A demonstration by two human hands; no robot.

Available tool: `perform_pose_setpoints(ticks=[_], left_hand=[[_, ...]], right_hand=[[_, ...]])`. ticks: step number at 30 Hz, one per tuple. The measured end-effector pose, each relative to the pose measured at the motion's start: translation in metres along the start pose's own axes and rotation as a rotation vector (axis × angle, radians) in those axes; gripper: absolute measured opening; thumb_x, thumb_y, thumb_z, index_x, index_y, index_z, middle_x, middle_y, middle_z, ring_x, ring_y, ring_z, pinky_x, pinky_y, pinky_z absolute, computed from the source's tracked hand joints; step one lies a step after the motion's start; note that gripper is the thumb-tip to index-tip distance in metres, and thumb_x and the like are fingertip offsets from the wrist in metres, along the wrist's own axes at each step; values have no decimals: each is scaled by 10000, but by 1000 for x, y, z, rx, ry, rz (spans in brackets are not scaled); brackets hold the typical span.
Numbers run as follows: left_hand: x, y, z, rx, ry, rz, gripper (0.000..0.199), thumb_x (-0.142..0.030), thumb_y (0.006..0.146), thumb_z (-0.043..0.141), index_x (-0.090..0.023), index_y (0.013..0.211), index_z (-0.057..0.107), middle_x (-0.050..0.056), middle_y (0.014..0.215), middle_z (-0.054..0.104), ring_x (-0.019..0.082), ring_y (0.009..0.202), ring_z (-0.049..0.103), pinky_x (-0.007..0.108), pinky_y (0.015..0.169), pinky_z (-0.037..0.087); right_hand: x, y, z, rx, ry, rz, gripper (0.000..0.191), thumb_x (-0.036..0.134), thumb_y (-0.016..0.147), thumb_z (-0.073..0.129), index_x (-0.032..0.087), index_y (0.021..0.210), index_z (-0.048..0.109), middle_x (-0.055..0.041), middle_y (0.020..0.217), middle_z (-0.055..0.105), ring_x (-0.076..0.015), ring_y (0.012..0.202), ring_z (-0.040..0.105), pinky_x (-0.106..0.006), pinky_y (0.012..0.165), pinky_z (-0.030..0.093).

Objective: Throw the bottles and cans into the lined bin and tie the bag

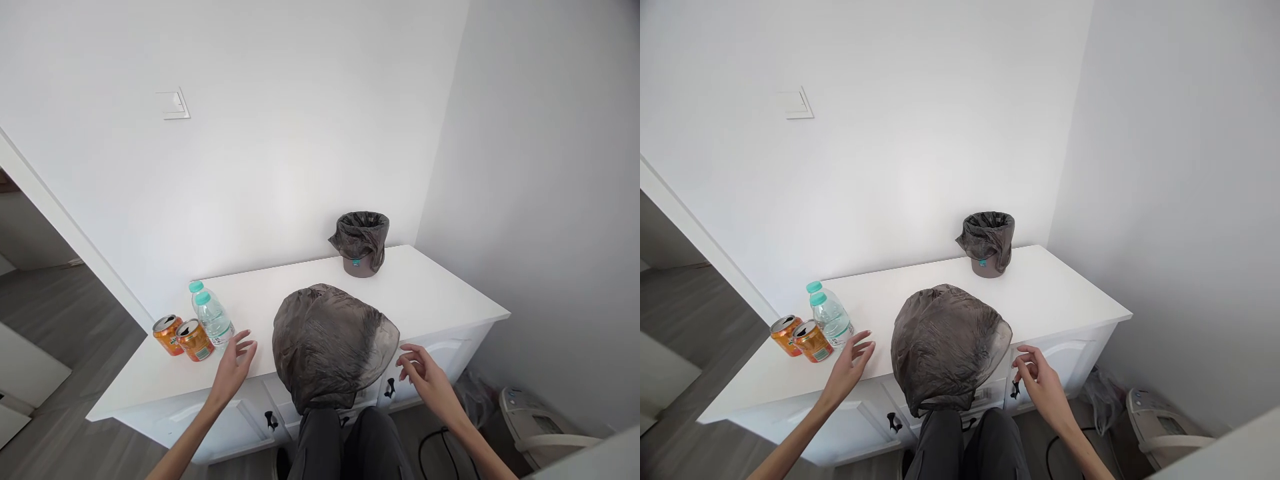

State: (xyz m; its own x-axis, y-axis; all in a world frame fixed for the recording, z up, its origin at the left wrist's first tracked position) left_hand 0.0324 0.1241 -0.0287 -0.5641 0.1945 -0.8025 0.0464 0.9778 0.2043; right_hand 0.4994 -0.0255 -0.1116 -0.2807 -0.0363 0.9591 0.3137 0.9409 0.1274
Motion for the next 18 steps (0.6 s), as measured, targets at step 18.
perform_pose_setpoints(ticks=[18], left_hand=[[-5, 9, -23, -61, -23, 44, 525, -677, 890, 560, -219, 1142, 603, 118, 1170, 725, 299, 1077, 711, 483, 995, 537]], right_hand=[[16, 34, 26, -154, -148, -62, 499, 494, 841, 604, 198, 1240, 547, -164, 1244, 634, -305, 1076, 670, -381, 787, 578]])
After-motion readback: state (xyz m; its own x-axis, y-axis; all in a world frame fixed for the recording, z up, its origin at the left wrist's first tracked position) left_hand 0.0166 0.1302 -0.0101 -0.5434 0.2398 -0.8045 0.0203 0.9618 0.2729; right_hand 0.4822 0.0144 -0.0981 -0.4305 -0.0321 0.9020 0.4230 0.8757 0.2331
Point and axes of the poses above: each hand's wrist, its own y-axis towards the middle knuckle, its own z-axis out of the palm, x = y × z, the point moved 10 cm from there along y, towards the middle knuckle
